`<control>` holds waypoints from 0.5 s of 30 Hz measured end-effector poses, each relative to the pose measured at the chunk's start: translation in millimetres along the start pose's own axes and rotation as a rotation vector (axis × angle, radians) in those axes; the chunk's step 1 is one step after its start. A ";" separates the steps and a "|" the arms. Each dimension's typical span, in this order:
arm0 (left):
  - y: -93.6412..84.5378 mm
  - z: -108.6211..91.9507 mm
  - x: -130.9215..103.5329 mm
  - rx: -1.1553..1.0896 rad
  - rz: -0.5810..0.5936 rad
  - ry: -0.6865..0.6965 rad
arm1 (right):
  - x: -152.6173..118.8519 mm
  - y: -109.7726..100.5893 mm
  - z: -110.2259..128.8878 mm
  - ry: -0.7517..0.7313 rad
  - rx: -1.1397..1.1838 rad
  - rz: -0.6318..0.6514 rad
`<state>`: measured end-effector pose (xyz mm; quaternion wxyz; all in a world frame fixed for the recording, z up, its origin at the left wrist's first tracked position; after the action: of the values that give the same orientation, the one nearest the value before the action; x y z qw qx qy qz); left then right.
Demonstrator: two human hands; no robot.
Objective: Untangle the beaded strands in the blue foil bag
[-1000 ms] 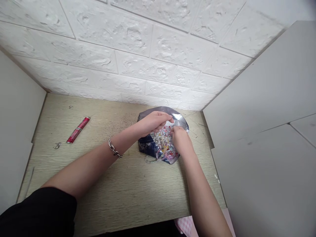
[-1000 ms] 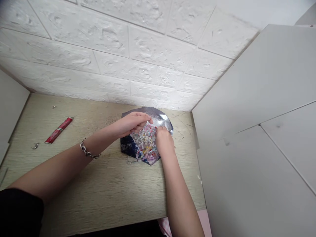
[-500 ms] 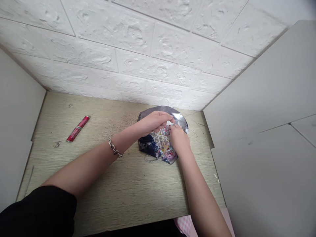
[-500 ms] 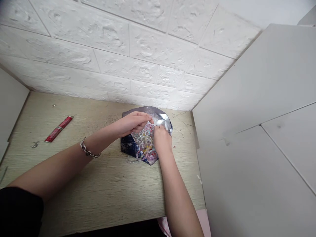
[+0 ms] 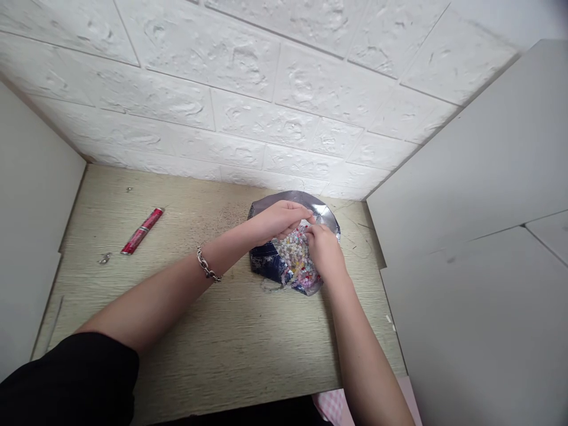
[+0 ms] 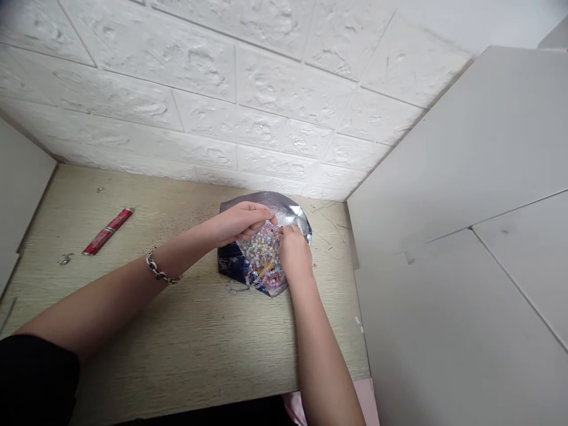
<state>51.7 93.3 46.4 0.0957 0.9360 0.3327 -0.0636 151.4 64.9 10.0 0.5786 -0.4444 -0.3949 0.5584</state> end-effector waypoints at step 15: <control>1.7 -0.8 -0.7 0.014 0.017 0.003 | 3.7 15.5 5.3 0.001 -0.209 0.145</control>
<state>52.3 91.8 47.6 0.0891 0.9395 0.3246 -0.0637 142.0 68.7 -3.4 0.4876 -0.5299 -0.4175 0.5542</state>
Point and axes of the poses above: each hand's wrist, its own x-axis towards the middle knuckle, its own y-axis out of the palm, z = x × y, the point moved 7 cm from there along x, towards the middle knuckle, and after that the axes turned 7 degrees about z, right-handed, at the moved point
